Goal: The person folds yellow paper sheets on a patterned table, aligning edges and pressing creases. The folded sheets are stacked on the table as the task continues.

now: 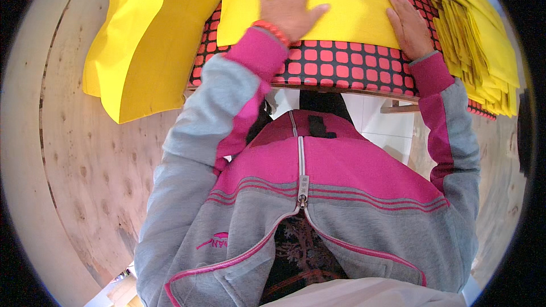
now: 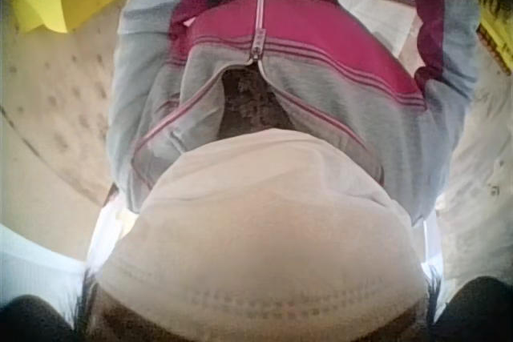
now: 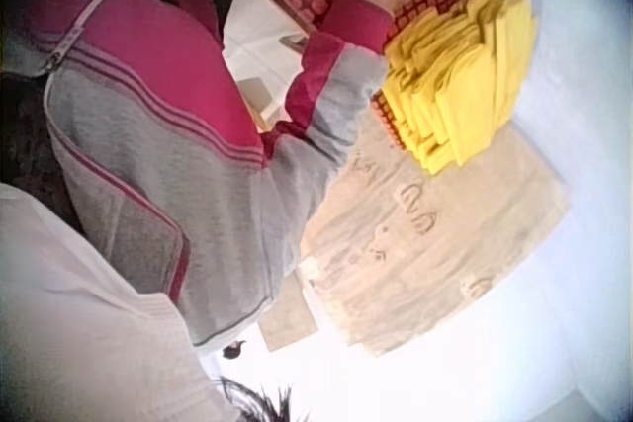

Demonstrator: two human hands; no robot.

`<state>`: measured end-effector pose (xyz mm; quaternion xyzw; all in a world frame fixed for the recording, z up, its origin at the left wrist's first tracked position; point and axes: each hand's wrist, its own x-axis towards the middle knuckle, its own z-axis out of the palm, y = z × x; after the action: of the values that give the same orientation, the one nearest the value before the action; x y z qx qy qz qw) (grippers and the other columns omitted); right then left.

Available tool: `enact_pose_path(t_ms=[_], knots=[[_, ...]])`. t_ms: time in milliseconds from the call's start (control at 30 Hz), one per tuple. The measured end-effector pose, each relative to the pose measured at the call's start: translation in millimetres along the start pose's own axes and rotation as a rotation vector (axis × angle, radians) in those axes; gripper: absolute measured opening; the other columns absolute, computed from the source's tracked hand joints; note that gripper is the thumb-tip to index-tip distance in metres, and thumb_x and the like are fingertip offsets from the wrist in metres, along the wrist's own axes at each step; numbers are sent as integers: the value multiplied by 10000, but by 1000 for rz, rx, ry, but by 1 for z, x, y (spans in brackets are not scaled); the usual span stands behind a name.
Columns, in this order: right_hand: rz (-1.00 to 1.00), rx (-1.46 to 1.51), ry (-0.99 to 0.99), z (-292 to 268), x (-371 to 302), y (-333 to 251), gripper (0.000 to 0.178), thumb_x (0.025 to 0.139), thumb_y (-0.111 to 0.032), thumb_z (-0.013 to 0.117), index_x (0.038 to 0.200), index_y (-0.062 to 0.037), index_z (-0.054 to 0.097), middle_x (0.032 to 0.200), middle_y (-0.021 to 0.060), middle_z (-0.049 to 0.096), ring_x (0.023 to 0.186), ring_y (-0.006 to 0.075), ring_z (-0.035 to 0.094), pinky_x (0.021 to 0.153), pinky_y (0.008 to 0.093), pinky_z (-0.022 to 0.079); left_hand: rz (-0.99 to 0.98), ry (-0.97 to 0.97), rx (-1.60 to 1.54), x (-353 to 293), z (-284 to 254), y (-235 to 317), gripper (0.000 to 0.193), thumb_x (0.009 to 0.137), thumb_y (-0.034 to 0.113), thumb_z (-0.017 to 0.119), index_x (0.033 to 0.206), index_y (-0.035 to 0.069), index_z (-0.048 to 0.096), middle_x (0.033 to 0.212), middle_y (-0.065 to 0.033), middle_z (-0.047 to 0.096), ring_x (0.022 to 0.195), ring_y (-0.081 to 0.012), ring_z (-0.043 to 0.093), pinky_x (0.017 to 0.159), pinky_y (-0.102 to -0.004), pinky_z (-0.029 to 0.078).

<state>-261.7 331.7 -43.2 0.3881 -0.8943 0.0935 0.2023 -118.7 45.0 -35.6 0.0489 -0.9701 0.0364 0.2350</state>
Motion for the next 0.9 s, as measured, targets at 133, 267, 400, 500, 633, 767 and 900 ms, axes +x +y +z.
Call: enact_pose_path(t_ms=[133,267,400,500,633,767,900], knots=[[-25,-50,-13,-2,0,-3,518,1028,-379,394,1451,-92,470,1522,172,430,1404,317,413,1115,498,359,17,-181,178,-29,-26,-66,700,967,598,438,1446,88,447,1496,-210,417,1395,-378,389,1081,-594,329],[-18,-59,-11,-10,2,-8,496,1023,-361,400,1422,-82,493,1476,158,481,1378,309,442,1094,499,380,-101,-170,-17,-48,-41,-83,733,988,567,418,1486,29,397,1546,-265,333,1423,-438,326,1135,-567,279],[-50,-197,-64,-38,13,-33,440,1010,-323,452,1359,-73,548,1403,160,537,1306,318,498,1045,492,408,-124,-187,-17,-48,-45,-78,738,996,552,411,1498,12,374,1547,-288,320,1426,-449,315,1147,-563,264],[-154,-103,-16,-49,28,-95,410,978,-273,536,1310,-35,571,1333,186,576,1257,334,525,1037,472,404,-133,-190,-9,-46,-43,-77,720,982,552,440,1468,21,412,1533,-274,346,1423,-436,324,1148,-556,271],[-334,103,-40,-37,47,-200,427,975,-317,531,1288,-33,591,1411,208,529,1307,356,505,1086,487,369,-106,-139,10,-47,-38,-80,718,976,561,448,1454,26,432,1519,-264,370,1420,-428,330,1140,-558,285],[-247,165,-127,-12,71,-220,445,1005,-342,479,1344,-64,552,1446,215,496,1366,346,450,1115,494,336,-107,-136,25,-48,-37,-78,720,980,567,444,1450,21,437,1512,-271,370,1406,-439,341,1130,-557,299],[-221,191,-24,-3,56,-152,428,996,-294,502,1337,-43,563,1431,220,506,1346,343,461,1107,462,350,-91,-148,29,-47,-40,-75,710,981,554,456,1440,12,444,1494,-272,386,1391,-436,359,1119,-550,312]])
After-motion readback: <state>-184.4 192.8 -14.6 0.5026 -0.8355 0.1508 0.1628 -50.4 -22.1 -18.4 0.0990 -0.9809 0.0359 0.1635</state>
